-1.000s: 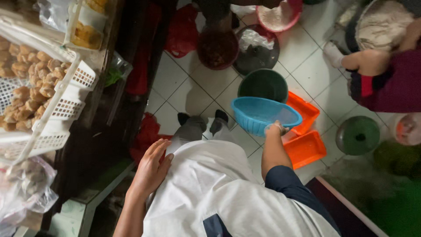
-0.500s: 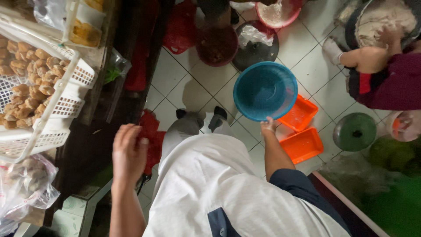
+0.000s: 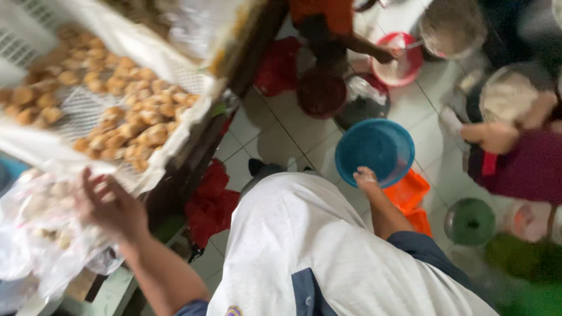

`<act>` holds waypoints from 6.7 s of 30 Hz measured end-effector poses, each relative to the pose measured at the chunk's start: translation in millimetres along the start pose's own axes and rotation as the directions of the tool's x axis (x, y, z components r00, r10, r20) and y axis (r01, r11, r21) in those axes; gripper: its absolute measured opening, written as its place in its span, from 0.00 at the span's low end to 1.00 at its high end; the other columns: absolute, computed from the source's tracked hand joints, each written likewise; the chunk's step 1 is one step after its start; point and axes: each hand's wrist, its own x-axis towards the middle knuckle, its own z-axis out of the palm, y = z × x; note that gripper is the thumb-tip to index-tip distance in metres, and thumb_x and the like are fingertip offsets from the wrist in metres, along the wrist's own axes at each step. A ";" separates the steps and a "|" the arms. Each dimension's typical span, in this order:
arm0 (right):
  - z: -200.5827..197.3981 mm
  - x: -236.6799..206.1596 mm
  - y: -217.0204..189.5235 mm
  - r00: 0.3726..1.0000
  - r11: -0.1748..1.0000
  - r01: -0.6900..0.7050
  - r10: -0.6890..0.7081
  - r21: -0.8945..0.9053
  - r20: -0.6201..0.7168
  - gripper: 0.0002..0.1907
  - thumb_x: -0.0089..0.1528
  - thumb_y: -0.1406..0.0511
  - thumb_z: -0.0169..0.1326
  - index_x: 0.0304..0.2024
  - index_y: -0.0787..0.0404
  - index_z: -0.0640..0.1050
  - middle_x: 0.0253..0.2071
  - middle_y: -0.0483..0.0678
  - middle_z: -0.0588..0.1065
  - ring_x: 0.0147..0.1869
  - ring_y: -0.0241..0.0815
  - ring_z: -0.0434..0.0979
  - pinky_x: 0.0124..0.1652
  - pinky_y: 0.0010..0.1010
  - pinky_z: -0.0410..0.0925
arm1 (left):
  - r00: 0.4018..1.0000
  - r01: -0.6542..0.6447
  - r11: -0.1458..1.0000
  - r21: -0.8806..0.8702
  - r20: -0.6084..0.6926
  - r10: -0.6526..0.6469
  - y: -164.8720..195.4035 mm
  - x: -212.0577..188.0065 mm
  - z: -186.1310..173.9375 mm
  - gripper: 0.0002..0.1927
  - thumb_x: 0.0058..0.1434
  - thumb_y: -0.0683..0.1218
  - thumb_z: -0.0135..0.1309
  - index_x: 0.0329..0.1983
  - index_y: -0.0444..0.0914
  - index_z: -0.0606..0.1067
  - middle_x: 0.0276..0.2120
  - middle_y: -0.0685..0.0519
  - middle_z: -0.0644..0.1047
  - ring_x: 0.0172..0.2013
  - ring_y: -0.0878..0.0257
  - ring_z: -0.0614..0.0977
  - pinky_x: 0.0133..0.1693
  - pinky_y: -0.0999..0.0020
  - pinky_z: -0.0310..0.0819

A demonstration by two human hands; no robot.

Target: The person transfers fried food items from a blue colander into a white crate, then packs them into plastic bags along with round meatballs. The person ties the bags and places them on the counter.

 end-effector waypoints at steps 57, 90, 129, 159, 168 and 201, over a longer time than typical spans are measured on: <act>213.3 -90.7 -647.0 0.048 0.088 0.996 -0.416 -0.012 0.908 0.25 0.65 0.60 0.55 0.66 0.50 0.73 0.62 0.50 0.76 0.63 0.47 0.78 0.63 0.33 0.71 | 0.865 0.118 0.951 -0.285 -0.441 -0.239 -16.3 -12.9 20.0 0.23 0.55 0.25 0.38 0.49 0.35 0.72 0.63 0.40 0.67 0.68 0.44 0.69 0.73 0.50 0.60; 263.3 -95.0 -634.9 -0.656 -0.541 0.735 -0.414 0.409 0.631 0.25 0.60 0.64 0.64 0.59 0.51 0.74 0.59 0.54 0.71 0.62 0.55 0.70 0.59 0.44 0.68 | 0.852 0.137 0.946 -0.293 -0.452 -0.264 -20.6 -18.4 20.2 0.21 0.56 0.26 0.39 0.48 0.36 0.73 0.64 0.41 0.68 0.66 0.47 0.72 0.65 0.61 0.69; 82.4 51.1 -380.6 0.270 0.286 0.889 -0.958 0.357 0.096 0.13 0.71 0.76 0.55 0.57 0.67 0.71 0.51 0.49 0.73 0.50 0.38 0.75 0.50 0.27 0.74 | 0.850 -0.028 0.911 0.411 -0.469 0.238 -30.4 -27.3 56.9 0.12 0.69 0.48 0.63 0.51 0.47 0.72 0.64 0.51 0.66 0.69 0.56 0.63 0.70 0.37 0.48; 40.4 66.8 -349.8 0.160 0.177 0.978 -0.977 0.112 0.143 0.17 0.62 0.75 0.63 0.53 0.61 0.77 0.51 0.54 0.77 0.49 0.47 0.80 0.39 0.31 0.75 | 0.950 0.193 0.918 0.347 -0.301 -0.086 -34.4 24.5 17.3 0.30 0.74 0.48 0.58 0.72 0.33 0.62 0.68 0.33 0.62 0.69 0.39 0.66 0.69 0.43 0.58; -3.9 115.0 -454.2 0.071 0.063 0.994 -0.993 0.086 -0.096 0.34 0.65 0.66 0.70 0.69 0.58 0.68 0.68 0.52 0.65 0.63 0.46 0.73 0.48 0.30 0.73 | 0.947 0.253 0.937 0.242 -0.260 -0.189 -19.9 27.2 20.8 0.25 0.75 0.41 0.55 0.71 0.31 0.63 0.59 0.36 0.74 0.59 0.41 0.76 0.62 0.50 0.71; -15.3 197.0 -354.2 0.236 0.234 0.970 -0.972 0.068 -0.008 0.03 0.68 0.73 0.61 0.44 0.62 0.81 0.44 0.49 0.79 0.47 0.45 0.79 0.47 0.35 0.75 | 0.940 -0.022 0.651 0.759 -0.205 0.272 -14.1 27.5 43.0 0.12 0.69 0.39 0.52 0.54 0.37 0.77 0.56 0.46 0.77 0.58 0.52 0.78 0.59 0.51 0.73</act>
